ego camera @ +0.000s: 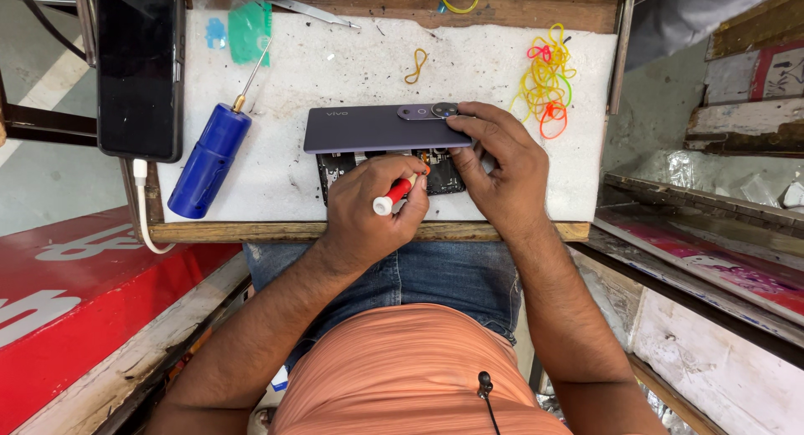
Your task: The person assembles a smartphone by applying adhesive to the internal frame, placing the back cover, and securing it with a screwdriver. They then inspect the assembled device by turning it over and checking the edges.
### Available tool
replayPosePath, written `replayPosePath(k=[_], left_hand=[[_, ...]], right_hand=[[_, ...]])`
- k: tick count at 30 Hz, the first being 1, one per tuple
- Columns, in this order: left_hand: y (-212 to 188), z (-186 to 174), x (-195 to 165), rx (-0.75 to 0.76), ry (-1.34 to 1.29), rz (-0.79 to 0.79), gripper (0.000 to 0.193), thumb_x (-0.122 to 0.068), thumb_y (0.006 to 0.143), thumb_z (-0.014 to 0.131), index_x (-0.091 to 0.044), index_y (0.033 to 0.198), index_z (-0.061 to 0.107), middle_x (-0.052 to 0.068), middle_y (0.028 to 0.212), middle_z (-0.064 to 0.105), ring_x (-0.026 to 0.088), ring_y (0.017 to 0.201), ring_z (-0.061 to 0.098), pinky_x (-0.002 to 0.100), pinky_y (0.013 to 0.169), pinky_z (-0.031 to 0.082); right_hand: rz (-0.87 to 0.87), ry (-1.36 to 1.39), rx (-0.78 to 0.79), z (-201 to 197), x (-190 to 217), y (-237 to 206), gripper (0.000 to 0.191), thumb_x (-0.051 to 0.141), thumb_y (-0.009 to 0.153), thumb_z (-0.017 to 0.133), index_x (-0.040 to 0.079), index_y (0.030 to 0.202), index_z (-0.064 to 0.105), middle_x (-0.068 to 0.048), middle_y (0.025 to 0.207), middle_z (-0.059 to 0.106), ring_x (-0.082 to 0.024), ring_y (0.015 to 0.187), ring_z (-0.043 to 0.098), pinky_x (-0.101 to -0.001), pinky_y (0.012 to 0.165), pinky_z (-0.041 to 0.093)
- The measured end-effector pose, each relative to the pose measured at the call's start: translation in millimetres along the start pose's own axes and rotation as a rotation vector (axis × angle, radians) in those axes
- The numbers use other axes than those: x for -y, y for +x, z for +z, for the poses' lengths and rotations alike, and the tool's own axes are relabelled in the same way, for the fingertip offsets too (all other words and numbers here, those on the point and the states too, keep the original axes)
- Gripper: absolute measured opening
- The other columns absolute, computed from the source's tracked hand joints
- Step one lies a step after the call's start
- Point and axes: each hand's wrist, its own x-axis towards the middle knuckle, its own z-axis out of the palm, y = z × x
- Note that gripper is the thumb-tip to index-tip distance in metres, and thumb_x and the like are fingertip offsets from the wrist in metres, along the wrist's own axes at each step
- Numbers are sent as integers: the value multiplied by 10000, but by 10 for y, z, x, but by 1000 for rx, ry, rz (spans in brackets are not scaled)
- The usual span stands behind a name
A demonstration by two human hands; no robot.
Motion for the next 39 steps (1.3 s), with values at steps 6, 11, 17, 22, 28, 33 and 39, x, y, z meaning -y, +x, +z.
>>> replayPosePath(k=[6,11,17,22,28,33,39], left_hand=[[7,-4,-10,11,29,11,351,-12,932,785,-41,1176,534,93,998,727,183,849,747,299,720,629],[-8,3,2,19,1,-3,330,-15,939,773,-34,1164,532,87,997,723,166,832,740,287,706,620],[-29,20,24,21,14,-19,321,-18,933,777,-38,1157,547,78,978,714,159,811,734,282,695,619],[-22,6,23,2,8,1,321,-17,943,774,-32,1164,540,89,1020,723,165,842,739,279,716,622],[-1,-63,-68,21,-79,-92,290,13,944,757,-33,1157,567,118,1044,727,188,900,759,301,761,640],[-193,-583,-155,-97,-275,-145,531,-5,1022,667,-87,1394,297,212,1107,730,285,1017,761,335,819,672],[-464,-1162,178,-305,70,-178,769,-30,1167,652,-167,1581,18,230,1189,640,271,998,786,320,809,687]], right_hand=[[2,11,-1,6,6,6,258,62,961,791,102,1212,744,-80,1294,715,-99,839,677,-240,706,547],[-9,-5,-6,-1,9,2,261,64,954,799,97,1208,746,-81,1289,715,-104,844,678,-241,704,545],[-9,8,-2,3,4,7,260,71,962,796,97,1215,744,-84,1297,713,-101,847,679,-237,710,548],[2,9,-4,9,0,1,244,83,972,794,97,1212,747,-83,1295,718,-99,840,676,-233,699,544],[-16,-16,-8,3,8,5,243,97,972,791,101,1211,747,-80,1286,725,-110,862,686,-243,718,548],[-3,-13,-9,-17,20,-9,253,81,967,791,99,1215,744,-82,1289,722,-119,862,682,-248,721,544],[5,-2,-17,-3,47,5,274,32,960,772,89,1226,740,-88,1293,724,-116,848,658,-242,720,522]])
